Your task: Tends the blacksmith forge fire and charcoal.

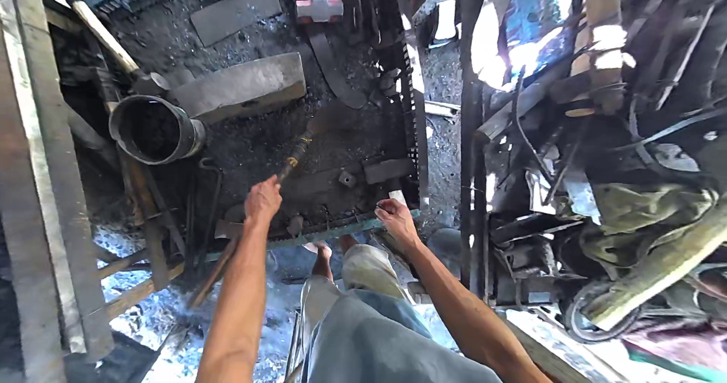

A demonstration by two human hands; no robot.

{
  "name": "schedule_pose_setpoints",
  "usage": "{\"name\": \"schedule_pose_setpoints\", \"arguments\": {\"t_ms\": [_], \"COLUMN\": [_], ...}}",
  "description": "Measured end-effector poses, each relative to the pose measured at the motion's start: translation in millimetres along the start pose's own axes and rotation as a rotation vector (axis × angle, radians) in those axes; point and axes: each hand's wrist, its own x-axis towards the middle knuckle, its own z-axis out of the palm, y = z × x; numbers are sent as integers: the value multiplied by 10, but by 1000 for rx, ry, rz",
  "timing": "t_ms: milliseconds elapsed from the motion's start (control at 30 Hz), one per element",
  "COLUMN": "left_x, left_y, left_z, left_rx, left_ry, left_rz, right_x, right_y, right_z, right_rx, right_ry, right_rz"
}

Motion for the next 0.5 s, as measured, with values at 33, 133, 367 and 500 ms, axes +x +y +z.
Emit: {"name": "schedule_pose_setpoints", "arguments": {"t_ms": [33, 133, 367, 500], "left_x": [40, -15, -900, -995], "left_y": [-53, -266, -786, -812], "left_z": [-99, -372, -424, -103], "left_rx": [34, 36, -17, 61], "left_ry": [5, 53, 152, -12], "left_rz": [-18, -88, 110, 77], "right_x": [-25, -105, -116, -119], "right_y": [-6, 35, 177, 183], "right_z": [11, 31, 15, 24], "right_rx": [2, -31, -5, -34], "right_ry": [-1, -7, 6, 5], "right_rz": [-1, 3, 11, 6]}}
